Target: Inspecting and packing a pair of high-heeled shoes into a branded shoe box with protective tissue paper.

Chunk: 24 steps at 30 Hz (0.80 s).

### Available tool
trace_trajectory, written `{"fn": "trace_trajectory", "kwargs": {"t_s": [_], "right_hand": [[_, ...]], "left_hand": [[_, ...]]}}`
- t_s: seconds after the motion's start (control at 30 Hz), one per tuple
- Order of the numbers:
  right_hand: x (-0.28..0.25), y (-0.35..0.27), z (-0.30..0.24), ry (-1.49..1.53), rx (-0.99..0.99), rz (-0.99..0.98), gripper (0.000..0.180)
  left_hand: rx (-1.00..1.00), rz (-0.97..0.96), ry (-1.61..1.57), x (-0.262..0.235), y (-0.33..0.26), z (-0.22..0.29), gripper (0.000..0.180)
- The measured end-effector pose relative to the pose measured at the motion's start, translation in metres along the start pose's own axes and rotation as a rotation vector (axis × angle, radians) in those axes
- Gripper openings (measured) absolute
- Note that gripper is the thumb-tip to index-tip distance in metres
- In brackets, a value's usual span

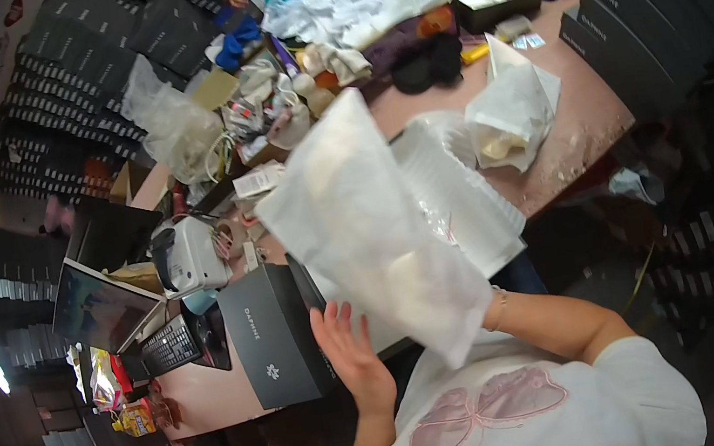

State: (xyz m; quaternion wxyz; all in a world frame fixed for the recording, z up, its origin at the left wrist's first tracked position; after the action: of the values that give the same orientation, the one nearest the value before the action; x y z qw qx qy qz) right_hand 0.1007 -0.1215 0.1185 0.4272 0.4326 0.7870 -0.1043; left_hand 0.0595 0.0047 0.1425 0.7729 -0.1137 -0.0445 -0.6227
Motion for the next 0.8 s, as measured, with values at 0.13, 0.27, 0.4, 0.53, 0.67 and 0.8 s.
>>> {"fn": "trace_trajectory", "kwargs": {"t_s": [0.13, 0.27, 0.4, 0.53, 0.67, 0.8], "right_hand": [[0.046, 0.002, -0.040, 0.334, -0.337, 0.294, 0.055], [0.006, -0.027, -0.034, 0.788, -0.045, -0.051, 0.070], [-0.039, -0.043, 0.050, 1.502, 0.191, 0.725, 0.083], [-0.072, -0.079, 0.116, 1.502, 0.256, 0.891, 0.041], [-0.001, -0.048, 0.147, 0.653, 0.356, -0.192, 0.033], [0.059, -0.029, 0.147, -0.029, 0.182, -0.447, 0.039]], "left_hand": [[-0.508, 0.048, -0.474, -0.032, 0.005, -0.063, 0.061], [-0.064, 0.278, -0.057, -0.074, 0.028, -0.019, 0.061], [0.263, -0.065, 0.589, 0.036, 0.001, -0.018, 0.069], [0.257, -0.495, 0.774, 0.088, 0.008, -0.030, 0.060], [0.133, -0.145, 0.725, 0.007, 0.041, -0.028, 0.037], [0.225, -0.252, 0.815, 0.029, 0.021, -0.028, 0.029]]}}
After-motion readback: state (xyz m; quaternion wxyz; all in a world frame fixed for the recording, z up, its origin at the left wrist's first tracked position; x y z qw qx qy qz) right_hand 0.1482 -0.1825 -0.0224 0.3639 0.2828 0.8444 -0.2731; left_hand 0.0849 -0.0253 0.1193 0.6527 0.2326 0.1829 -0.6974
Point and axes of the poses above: each hand's wrist, its own y-axis towards the middle knuckle, its own x-axis out of the palm, z = x × y, the point moved 10 cm from there along y, towards the middle knuckle, and after that the axes turned 9 degrees about -x, right-handed, at the moved point
